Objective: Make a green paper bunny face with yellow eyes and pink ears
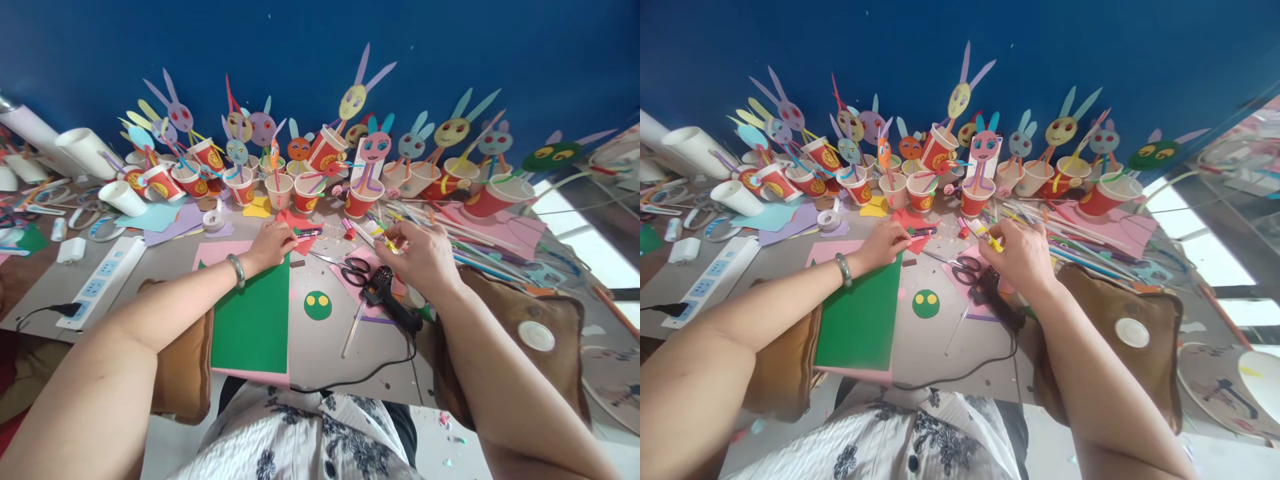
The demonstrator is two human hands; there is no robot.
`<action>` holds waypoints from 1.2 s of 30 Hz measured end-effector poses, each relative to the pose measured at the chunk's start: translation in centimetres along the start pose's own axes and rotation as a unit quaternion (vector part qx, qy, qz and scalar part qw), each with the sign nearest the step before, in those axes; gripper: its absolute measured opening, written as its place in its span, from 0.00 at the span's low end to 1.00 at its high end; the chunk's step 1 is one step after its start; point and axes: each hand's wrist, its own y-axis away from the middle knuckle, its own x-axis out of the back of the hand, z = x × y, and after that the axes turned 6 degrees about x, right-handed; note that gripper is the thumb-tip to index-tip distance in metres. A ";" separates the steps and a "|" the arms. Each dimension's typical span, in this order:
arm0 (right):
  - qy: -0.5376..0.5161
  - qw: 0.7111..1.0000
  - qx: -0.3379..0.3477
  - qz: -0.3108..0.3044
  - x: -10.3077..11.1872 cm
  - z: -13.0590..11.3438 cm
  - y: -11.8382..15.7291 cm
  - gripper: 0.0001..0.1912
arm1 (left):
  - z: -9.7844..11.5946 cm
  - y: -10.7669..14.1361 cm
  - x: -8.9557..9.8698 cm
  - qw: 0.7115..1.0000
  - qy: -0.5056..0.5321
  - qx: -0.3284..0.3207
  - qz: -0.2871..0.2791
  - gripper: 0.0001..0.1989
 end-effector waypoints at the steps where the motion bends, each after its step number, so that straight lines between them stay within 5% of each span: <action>1: -0.002 1.000 0.005 0.008 -0.1 0.0 0.0 0.08 | 0.0 0.0 -0.1 1.000 -0.005 -0.003 0.001 0.09; 9: -0.180 0.980 -0.086 0.014 0.9 -1.9 0.0 0.08 | 0.2 -0.2 -0.3 0.996 -0.078 -0.040 -0.003 0.13; 15: -0.450 0.878 -0.153 -0.050 1.0 -2.6 0.1 0.11 | 0.2 -0.3 -0.4 0.994 -0.104 -0.042 -0.007 0.14; 21: -0.565 0.803 -0.165 -0.090 0.4 -2.8 0.3 0.14 | 0.1 -0.2 -0.1 0.997 -0.060 -0.053 -0.017 0.13; 36: -0.571 0.795 -0.185 -0.084 0.1 -3.1 0.2 0.14 | 0.5 -0.6 0.5 0.985 -0.149 -0.071 -0.048 0.16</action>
